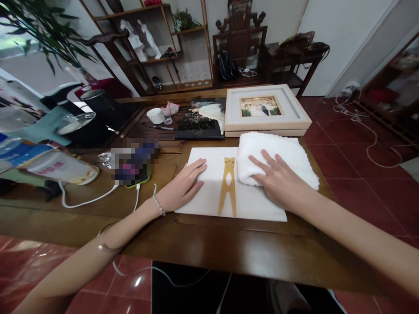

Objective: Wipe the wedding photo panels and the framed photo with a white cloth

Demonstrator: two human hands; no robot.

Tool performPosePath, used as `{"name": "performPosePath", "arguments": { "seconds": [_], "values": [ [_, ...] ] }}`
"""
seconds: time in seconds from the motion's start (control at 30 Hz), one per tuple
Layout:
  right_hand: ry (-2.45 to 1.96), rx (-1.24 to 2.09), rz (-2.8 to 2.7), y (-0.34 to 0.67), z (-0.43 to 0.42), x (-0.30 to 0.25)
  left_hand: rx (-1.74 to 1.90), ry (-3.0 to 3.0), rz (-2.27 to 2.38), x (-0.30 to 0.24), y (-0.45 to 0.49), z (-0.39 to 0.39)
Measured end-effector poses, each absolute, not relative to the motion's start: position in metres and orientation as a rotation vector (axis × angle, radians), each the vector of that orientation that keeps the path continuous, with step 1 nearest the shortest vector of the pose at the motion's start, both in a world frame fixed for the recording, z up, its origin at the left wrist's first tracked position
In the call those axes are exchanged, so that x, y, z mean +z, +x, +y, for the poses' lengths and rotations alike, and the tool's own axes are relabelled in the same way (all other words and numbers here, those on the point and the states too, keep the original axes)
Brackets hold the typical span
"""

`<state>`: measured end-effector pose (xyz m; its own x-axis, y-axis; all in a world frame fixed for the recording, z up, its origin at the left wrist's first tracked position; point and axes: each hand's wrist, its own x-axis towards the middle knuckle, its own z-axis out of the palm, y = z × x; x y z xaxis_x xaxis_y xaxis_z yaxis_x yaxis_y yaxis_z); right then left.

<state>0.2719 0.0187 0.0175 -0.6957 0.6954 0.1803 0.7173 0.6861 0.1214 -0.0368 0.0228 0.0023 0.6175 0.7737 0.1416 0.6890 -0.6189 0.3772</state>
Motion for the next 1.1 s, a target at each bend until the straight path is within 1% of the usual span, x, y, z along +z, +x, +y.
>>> {"name": "performPosePath", "arguments": {
  "seconds": [0.2,0.3,0.47,0.6,0.73,0.87,1.1],
  "values": [
    [-1.009,-0.153,-2.721,0.262,-0.042,0.019,0.426,2.554,1.201,0.002,-0.036,0.022],
    [-0.953,-0.128,-2.701,0.262,-0.05,0.019,0.419,2.558,1.19,0.002,-0.036,0.022],
    [-0.89,-0.116,-2.759,0.277,-0.006,0.019,0.403,2.561,1.177,0.002,-0.036,0.022],
    [-0.932,-0.146,-2.818,0.283,0.04,0.02,0.393,2.55,1.179,0.002,-0.036,0.022],
    [-1.001,-0.186,-2.811,0.279,0.05,0.02,0.411,2.53,1.186,0.002,-0.036,0.022],
    [-1.013,-0.196,-2.732,0.269,0.017,0.016,0.422,2.495,1.194,0.001,-0.036,0.023],
    [-0.972,-0.046,-2.548,0.249,-0.07,0.015,0.528,2.376,1.241,-0.006,-0.033,0.023]
  ]
}}
